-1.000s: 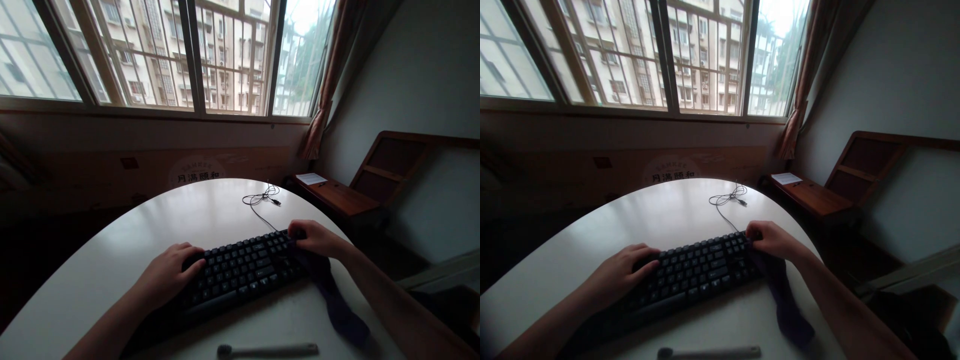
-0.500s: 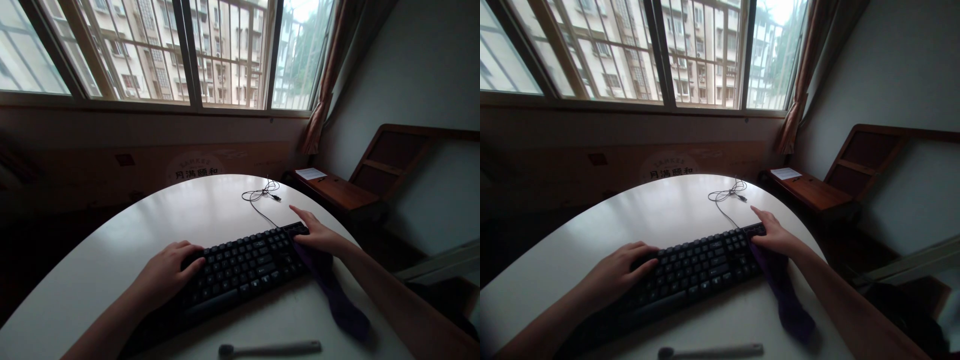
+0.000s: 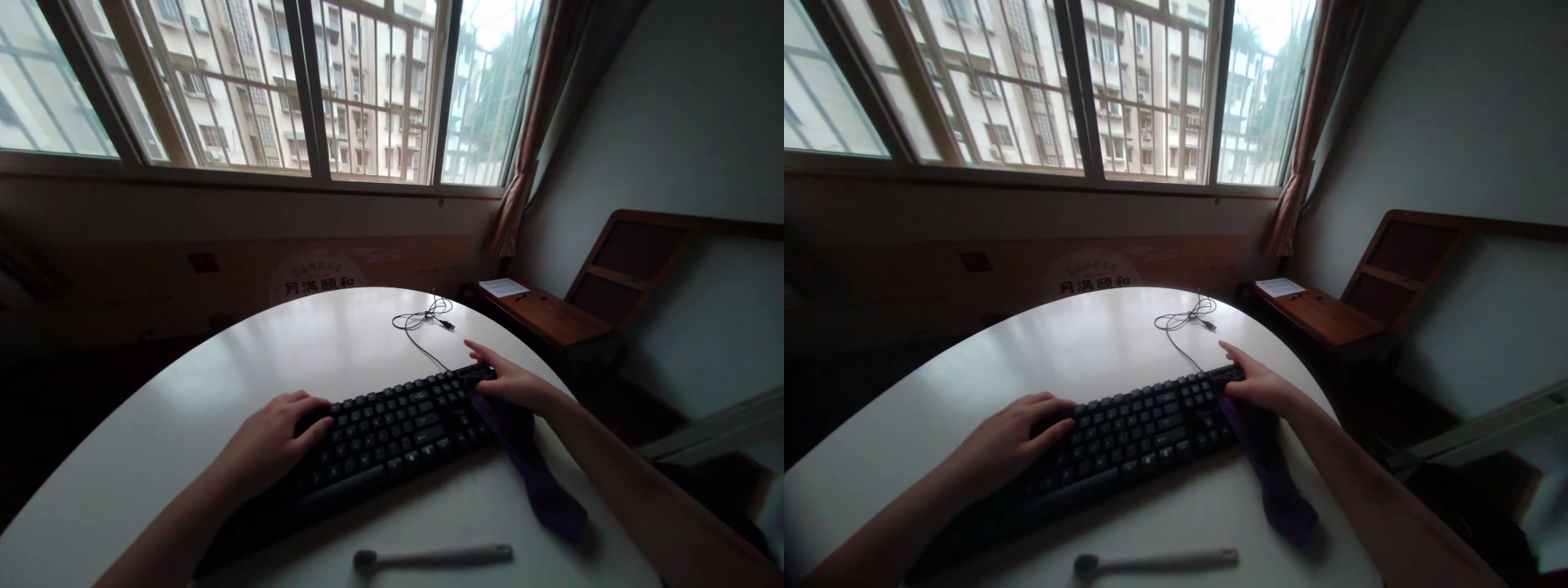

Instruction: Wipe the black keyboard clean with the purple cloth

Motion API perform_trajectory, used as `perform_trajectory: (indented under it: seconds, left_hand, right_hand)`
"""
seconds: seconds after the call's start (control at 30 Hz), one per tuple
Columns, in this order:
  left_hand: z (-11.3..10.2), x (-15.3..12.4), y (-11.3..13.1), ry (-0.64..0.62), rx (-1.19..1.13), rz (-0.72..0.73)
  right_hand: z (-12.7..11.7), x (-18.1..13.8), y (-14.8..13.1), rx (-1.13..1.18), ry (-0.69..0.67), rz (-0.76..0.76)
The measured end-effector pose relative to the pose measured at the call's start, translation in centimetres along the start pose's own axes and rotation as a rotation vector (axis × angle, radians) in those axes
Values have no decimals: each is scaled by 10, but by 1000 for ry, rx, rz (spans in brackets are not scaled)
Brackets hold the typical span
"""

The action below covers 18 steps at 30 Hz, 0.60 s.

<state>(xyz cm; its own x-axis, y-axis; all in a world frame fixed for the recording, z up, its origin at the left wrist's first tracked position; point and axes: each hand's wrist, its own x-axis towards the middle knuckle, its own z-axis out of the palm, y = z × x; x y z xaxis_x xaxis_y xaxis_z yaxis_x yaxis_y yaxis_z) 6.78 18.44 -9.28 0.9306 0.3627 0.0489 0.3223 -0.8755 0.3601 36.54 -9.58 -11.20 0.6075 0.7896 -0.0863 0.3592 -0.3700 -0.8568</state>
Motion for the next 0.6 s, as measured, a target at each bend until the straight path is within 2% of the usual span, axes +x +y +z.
perform_trajectory:
  seconds: [0.1, 0.27, 0.6]
  left_hand:
    - [0, 0, 0, -2, 6, -11]
    - [-1, 0, 1, -15, 18, 0]
    - [0, 0, 0, -9, 7, -6]
  right_hand:
    - [-5, 1, 4, 73, 2, -2]
    - [-19, 5, 17, 205, -71, -13]
    - [-18, 3, 19, 159, -95, -46]
